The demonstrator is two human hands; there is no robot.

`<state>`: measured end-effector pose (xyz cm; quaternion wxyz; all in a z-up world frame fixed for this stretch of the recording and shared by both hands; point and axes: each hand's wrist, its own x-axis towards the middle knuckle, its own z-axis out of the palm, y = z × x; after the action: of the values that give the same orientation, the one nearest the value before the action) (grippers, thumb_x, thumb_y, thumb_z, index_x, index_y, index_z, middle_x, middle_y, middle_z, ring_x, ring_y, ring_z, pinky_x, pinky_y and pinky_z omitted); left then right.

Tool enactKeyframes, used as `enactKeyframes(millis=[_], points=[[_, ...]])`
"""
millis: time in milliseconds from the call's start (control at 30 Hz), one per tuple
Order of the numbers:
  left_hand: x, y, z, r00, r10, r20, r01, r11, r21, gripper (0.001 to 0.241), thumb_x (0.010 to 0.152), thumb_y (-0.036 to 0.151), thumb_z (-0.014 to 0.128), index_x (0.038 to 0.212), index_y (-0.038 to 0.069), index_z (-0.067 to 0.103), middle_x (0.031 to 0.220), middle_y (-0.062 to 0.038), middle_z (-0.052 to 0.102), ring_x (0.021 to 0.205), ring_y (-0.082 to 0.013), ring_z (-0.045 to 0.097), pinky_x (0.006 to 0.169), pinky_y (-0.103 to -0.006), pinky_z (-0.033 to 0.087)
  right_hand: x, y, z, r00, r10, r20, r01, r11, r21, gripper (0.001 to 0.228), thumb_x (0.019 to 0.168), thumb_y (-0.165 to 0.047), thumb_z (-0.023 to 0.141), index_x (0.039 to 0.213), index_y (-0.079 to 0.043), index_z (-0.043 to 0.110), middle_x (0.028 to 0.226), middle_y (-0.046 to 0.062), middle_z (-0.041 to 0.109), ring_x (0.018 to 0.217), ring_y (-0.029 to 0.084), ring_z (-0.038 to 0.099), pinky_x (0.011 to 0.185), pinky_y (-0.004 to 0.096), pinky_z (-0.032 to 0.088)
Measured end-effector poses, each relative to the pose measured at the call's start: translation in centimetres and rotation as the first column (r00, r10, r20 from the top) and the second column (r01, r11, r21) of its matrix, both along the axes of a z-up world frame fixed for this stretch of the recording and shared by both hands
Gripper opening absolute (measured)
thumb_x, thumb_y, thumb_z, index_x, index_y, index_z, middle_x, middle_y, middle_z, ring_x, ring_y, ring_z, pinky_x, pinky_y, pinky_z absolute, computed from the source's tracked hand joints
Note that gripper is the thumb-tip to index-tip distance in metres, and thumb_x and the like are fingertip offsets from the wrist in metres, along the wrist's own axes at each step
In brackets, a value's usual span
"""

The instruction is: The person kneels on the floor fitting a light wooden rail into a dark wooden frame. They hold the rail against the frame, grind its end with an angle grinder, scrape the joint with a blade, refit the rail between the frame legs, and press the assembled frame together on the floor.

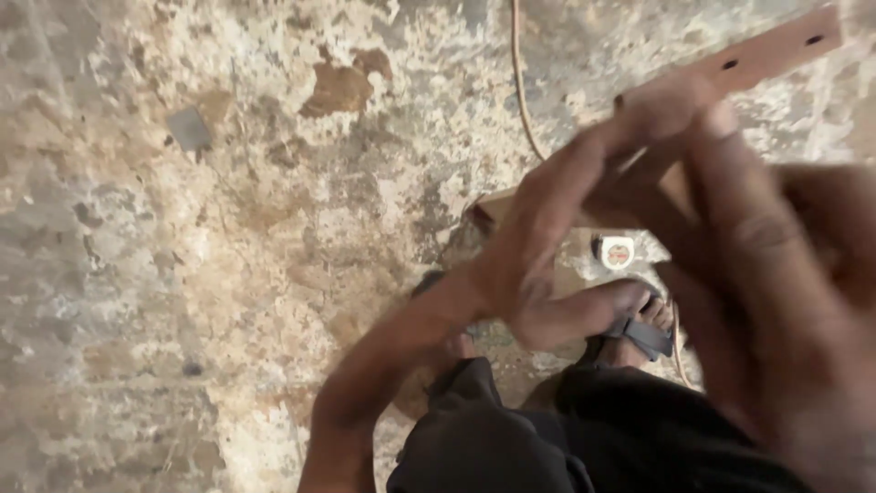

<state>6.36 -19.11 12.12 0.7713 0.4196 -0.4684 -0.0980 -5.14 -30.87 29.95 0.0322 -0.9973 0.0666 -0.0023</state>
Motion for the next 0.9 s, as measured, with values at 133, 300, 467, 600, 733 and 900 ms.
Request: enactKeyframes(millis=[133,300,467,600,733,900], points=[[-1.6,1.4,3.7,0.915,-0.217,-0.341,0.256,0.964,0.074,0.074,0.103,0.065,0.053,0.156,0.015,0.045,0.125,-0.006,0.070,0.096,-0.0105,0.075,0.087,-0.0247,0.067,-0.5,4.0,0.4,0.992,-0.049,-0.120,0.028,0.984,-0.174,0.070,0.091,-0.029,0.069,0.148,0.007,0.049,0.105,0.026,0.068,0.073,0.023,0.068,0.048,0.032,0.057],[-2.8,2.1,4.7,0.944,0.012,-0.331,0.039,0.988,0.149,0.057,0.106,0.061,0.054,0.122,0.007,0.061,0.092,-0.004,0.067,0.064,-0.0097,0.061,0.056,-0.0254,0.053,-1.8,4.1,1.1,0.950,0.034,-0.309,-0.071,0.992,-0.107,0.083,0.088,-0.039,0.064,0.155,0.003,0.040,0.107,0.023,0.069,0.057,0.018,0.062,0.033,0.027,0.048],[-3.2,6.1,8.2,0.893,-0.024,-0.450,0.150,0.958,0.246,0.060,0.100,0.059,0.056,0.112,0.000,0.057,0.098,-0.011,0.060,0.088,-0.0195,0.062,0.074,-0.0325,0.053,-2.9,-3.0,-0.3,0.975,-0.013,-0.223,0.104,0.911,0.399,0.077,0.094,-0.036,0.063,0.159,-0.003,0.038,0.114,0.015,0.075,0.065,0.016,0.069,0.041,0.025,0.052],[-3.9,7.3,8.5,0.802,0.156,-0.577,0.040,0.949,0.312,0.062,0.095,0.058,0.064,0.107,-0.003,0.055,0.089,-0.017,0.056,0.078,-0.0215,0.048,0.076,-0.0354,0.043,-8.1,-9.6,-8.7,0.892,-0.442,-0.097,0.425,0.745,0.514,0.058,0.107,-0.026,0.060,0.155,0.001,0.042,0.123,0.019,0.072,0.092,0.026,0.074,0.068,0.035,0.062],[-1.1,8.7,5.7,0.917,0.023,-0.399,0.132,0.924,0.358,0.061,0.095,0.067,0.055,0.102,0.006,0.054,0.087,-0.015,0.069,0.079,-0.0277,0.064,0.085,-0.0471,0.054,-20.4,-11.5,-25.9,0.549,-0.796,-0.256,0.835,0.539,0.112,0.071,0.102,-0.042,0.069,0.146,0.009,0.044,0.129,0.036,0.057,0.114,0.045,0.060,0.097,0.053,0.054],[-2.1,7.1,2.8,0.969,0.188,-0.163,-0.123,0.931,0.344,0.057,0.097,0.060,0.060,0.099,0.004,0.052,0.082,-0.016,0.070,0.076,-0.0291,0.064,0.075,-0.0478,0.055,-30.6,-8.0,-36.9,0.568,-0.823,-0.017,0.822,0.565,0.076,0.074,0.091,-0.041,0.077,0.137,0.010,0.049,0.127,0.036,0.052,0.116,0.054,0.053,0.100,0.061,0.047]])
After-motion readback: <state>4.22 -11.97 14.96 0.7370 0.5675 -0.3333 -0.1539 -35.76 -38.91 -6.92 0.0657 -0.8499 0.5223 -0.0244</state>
